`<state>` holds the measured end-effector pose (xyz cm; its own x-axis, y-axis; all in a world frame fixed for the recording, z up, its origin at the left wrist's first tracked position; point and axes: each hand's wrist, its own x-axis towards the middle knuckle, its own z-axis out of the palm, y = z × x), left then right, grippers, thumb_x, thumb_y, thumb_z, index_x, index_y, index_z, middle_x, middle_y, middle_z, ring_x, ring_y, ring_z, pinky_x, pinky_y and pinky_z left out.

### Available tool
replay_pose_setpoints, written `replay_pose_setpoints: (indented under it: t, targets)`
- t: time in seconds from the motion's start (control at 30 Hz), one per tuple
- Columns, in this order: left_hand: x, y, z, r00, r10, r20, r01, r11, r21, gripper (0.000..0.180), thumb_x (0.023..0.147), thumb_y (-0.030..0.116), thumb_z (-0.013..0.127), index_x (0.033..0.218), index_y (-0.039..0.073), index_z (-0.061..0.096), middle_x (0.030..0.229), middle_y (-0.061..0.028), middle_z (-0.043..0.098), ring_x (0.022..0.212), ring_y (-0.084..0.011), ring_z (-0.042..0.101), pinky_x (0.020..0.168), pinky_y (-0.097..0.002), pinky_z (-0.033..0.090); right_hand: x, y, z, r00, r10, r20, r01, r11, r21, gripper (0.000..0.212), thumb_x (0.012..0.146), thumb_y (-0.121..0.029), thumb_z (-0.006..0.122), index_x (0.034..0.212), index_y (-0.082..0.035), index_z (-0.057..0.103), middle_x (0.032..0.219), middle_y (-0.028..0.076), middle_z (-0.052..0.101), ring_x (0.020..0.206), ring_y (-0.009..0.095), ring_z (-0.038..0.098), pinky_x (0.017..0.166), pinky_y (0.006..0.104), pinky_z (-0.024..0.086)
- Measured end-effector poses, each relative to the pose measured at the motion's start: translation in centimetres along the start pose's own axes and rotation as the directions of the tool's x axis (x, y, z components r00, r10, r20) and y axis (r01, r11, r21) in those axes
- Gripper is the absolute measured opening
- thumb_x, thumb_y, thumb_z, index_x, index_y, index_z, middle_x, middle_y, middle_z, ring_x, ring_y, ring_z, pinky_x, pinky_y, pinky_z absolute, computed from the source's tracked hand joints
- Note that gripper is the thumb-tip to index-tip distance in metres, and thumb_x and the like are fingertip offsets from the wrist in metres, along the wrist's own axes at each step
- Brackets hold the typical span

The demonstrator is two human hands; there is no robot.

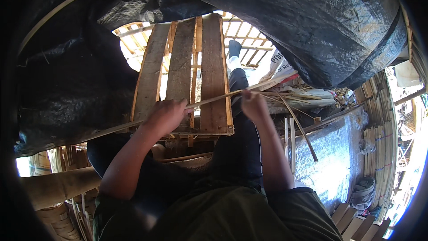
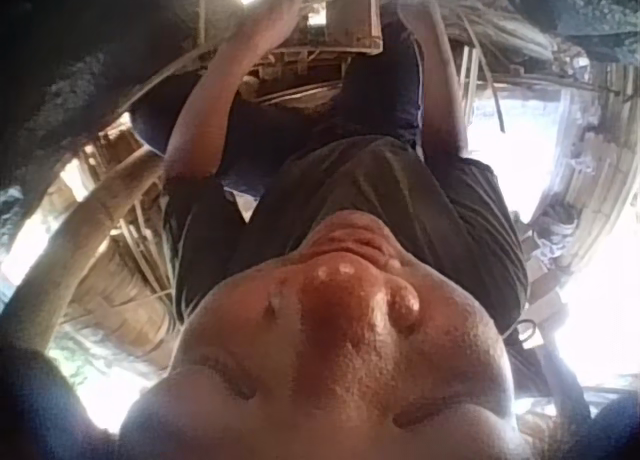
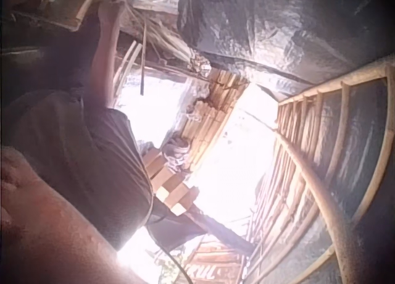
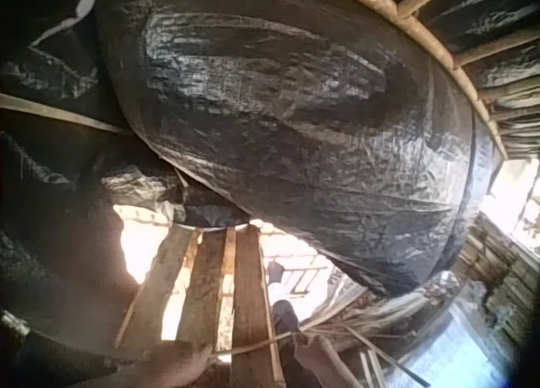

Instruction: The person scrapes a bamboo strip using a knife, holds a smartphone, and scrapes the bamboo strip again using the knife.

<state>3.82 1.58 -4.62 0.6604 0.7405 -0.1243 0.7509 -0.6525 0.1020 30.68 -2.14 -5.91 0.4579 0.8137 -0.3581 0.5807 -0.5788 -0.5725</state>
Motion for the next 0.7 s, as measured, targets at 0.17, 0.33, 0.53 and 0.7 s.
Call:
replay_pose_setpoints:
  t: [0.17, 0.33, 0.53, 0.7]
  targets:
    - [-0.4, -0.6, 0.1, 0.999, -0.020, 0.033, 0.023, 0.994, -0.103, 0.034, 0.099, 0.037, 0.053, 0.095, 0.004, 0.059, 0.072, -0.0160, 0.067, 0.071, -0.0337, 0.070, 0.066, -0.0463, 0.056, -3.5, -1.3, 4.4, 0.934, -0.358, -0.015, 0.358, 0.932, 0.064, 0.048, 0.103, -0.032, 0.043, 0.082, 0.005, 0.067, 0.072, 0.031, 0.063, 0.076, 0.045, 0.067, 0.063, 0.0489, 0.051]
    - [-0.2, 0.2, -0.2, 0.999, -0.042, 0.030, 0.043, 0.998, -0.052, 0.032, 0.099, 0.037, 0.054, 0.094, 0.007, 0.060, 0.070, -0.0132, 0.067, 0.068, -0.0301, 0.070, 0.061, -0.0427, 0.057, 1.2, 1.7, -0.1, 0.975, -0.184, -0.124, 0.178, 0.982, -0.058, 0.049, 0.102, -0.031, 0.044, 0.076, 0.004, 0.067, 0.066, 0.030, 0.062, 0.072, 0.047, 0.066, 0.063, 0.0522, 0.052]
    - [-0.5, -0.4, 1.0, 0.999, -0.015, -0.040, 0.014, 1.000, -0.028, 0.035, 0.098, 0.041, 0.054, 0.090, 0.007, 0.059, 0.067, -0.0109, 0.066, 0.064, -0.0271, 0.071, 0.058, -0.0398, 0.058, -3.4, -0.8, 3.9, 0.946, -0.323, 0.022, 0.321, 0.945, 0.067, 0.045, 0.101, -0.032, 0.049, 0.080, 0.003, 0.067, 0.075, 0.030, 0.064, 0.078, 0.045, 0.067, 0.066, 0.0455, 0.051]
    - [-0.1, 0.1, 0.0, 0.999, -0.046, 0.002, 0.046, 0.995, -0.088, 0.035, 0.099, 0.041, 0.053, 0.091, 0.007, 0.059, 0.069, -0.0115, 0.067, 0.067, -0.0286, 0.070, 0.061, -0.0416, 0.057, 2.3, 3.3, 0.1, 0.977, -0.209, -0.046, 0.203, 0.973, -0.108, 0.044, 0.099, -0.031, 0.050, 0.080, 0.005, 0.067, 0.074, 0.029, 0.065, 0.077, 0.047, 0.067, 0.069, 0.0520, 0.051]
